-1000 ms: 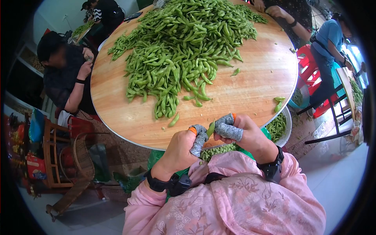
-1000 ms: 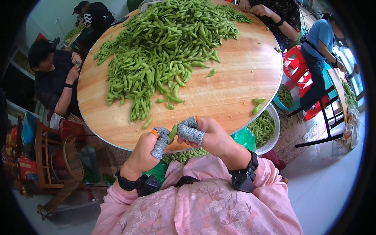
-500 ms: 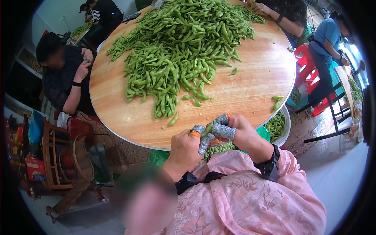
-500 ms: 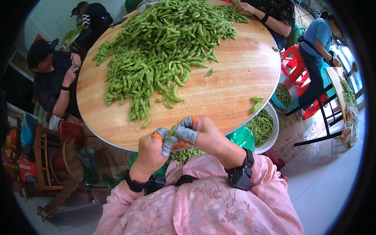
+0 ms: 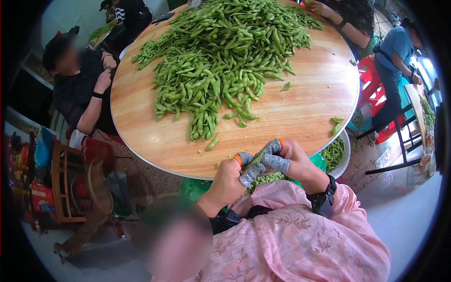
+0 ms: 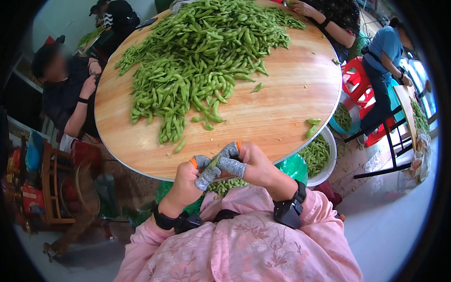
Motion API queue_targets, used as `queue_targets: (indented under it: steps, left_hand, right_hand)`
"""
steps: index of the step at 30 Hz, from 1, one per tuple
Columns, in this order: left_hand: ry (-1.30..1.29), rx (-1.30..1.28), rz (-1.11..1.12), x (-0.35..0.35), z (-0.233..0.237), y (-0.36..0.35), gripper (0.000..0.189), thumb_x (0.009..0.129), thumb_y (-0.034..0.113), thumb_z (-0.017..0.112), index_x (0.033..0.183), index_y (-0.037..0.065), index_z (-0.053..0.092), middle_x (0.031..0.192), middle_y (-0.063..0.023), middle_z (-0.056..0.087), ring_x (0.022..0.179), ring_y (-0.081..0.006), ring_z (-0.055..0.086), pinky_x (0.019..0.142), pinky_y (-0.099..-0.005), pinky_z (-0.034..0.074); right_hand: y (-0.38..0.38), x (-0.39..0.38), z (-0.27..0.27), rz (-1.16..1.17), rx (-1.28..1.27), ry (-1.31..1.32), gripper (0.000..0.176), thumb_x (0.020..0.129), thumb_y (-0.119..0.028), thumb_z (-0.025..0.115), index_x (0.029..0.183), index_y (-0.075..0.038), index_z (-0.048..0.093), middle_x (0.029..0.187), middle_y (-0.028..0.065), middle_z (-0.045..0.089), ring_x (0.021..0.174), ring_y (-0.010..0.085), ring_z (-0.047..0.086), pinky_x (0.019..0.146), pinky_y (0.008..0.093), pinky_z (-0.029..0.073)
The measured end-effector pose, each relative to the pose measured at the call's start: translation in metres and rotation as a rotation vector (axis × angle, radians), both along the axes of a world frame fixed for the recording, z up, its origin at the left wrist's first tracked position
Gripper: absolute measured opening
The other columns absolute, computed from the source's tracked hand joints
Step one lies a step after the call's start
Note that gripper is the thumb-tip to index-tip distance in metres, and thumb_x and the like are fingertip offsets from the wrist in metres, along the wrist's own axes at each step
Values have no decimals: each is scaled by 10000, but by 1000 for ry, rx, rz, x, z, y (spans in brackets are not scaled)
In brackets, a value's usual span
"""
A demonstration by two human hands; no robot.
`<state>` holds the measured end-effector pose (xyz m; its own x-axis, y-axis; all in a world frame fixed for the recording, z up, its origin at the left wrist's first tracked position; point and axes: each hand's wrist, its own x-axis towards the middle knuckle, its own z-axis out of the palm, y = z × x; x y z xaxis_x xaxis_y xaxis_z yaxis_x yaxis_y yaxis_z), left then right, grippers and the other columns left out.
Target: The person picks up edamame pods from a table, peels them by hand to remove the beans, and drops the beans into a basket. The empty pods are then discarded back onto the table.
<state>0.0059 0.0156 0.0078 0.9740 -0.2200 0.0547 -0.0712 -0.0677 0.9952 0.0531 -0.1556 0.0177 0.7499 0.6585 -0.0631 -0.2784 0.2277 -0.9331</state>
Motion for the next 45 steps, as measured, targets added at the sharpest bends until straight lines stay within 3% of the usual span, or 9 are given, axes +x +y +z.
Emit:
queue_targets:
  steps: [15, 18, 22, 24, 27, 31, 35, 37, 45]
  left_hand:
    - [-91, 117, 48, -12, -9, -5, 163, 810, 71, 429, 885, -28, 533, 668, -31, 536, 591, -114, 477, 558, -236, 410]
    - [-28, 358, 39, -12, -2, 16, 197, 805, 80, 460, 946, -39, 529, 723, -92, 580, 631, -167, 539, 587, -269, 428]
    - [-200, 897, 377, 8, 0, 47, 241, 784, 124, 543, 966, -33, 532, 737, -179, 594, 675, -280, 588, 599, -346, 440]
    - [-100, 1174, 396, 18, -1, 51, 253, 764, 172, 584, 936, -12, 554, 694, -187, 589, 663, -346, 573, 590, -405, 433]
    - [-114, 1220, 333, 23, -1, 51, 233, 754, 184, 593, 907, 10, 567, 693, -184, 590, 652, -349, 573, 592, -413, 431]
    - [-99, 1260, 319, 22, 0, 43, 196, 744, 160, 598, 884, 25, 572, 686, -182, 588, 631, -338, 576, 566, -399, 438]
    - [-334, 938, 352, 7, 3, 20, 161, 751, 162, 566, 863, 46, 570, 606, -154, 560, 550, -328, 551, 509, -407, 423]
    - [-431, 833, 268, 1, 8, 8, 160, 749, 146, 569, 867, 39, 559, 630, -154, 564, 555, -320, 551, 500, -395, 421]
    - [-200, 531, 43, 4, 7, 6, 144, 751, 102, 552, 871, 23, 544, 644, -175, 557, 573, -329, 547, 505, -399, 404]
  right_hand:
    - [-16, -5, -11, -38, -208, -262, 79, 782, -51, 555, 792, 25, 574, 672, 23, 580, 630, 77, 508, 560, 223, 411]
    - [-68, -1, 10, -221, -592, -426, 116, 766, -35, 559, 856, 34, 587, 708, 59, 609, 654, 90, 535, 582, 238, 427]
    - [-131, 2, 29, -389, -1112, -522, 181, 740, -15, 573, 911, 41, 595, 754, 86, 627, 676, 102, 562, 605, 248, 445]
    - [-145, 3, 24, -662, -1036, -620, 169, 719, 3, 584, 882, 48, 599, 741, 99, 625, 658, 103, 563, 592, 244, 447]
    - [-126, 1, 12, -678, -843, -509, 148, 705, 20, 586, 849, 50, 601, 727, 103, 623, 650, 104, 559, 590, 243, 448]
    - [-58, 1, 3, -350, -595, -353, 153, 760, -70, 594, 870, 35, 612, 722, 53, 619, 655, 95, 538, 604, 244, 450]
    - [1, 5, -14, -136, -279, -93, 274, 816, -174, 567, 1005, 24, 547, 763, 29, 588, 675, 58, 515, 545, 191, 409]
    - [17, 9, -22, -7, 60, 375, 237, 805, -173, 580, 960, 5, 572, 747, 32, 586, 623, 46, 498, 485, 172, 371]
    - [8, 7, -14, -9, 22, 96, 202, 814, -192, 577, 897, -8, 594, 781, 13, 596, 661, 46, 520, 551, 181, 408]
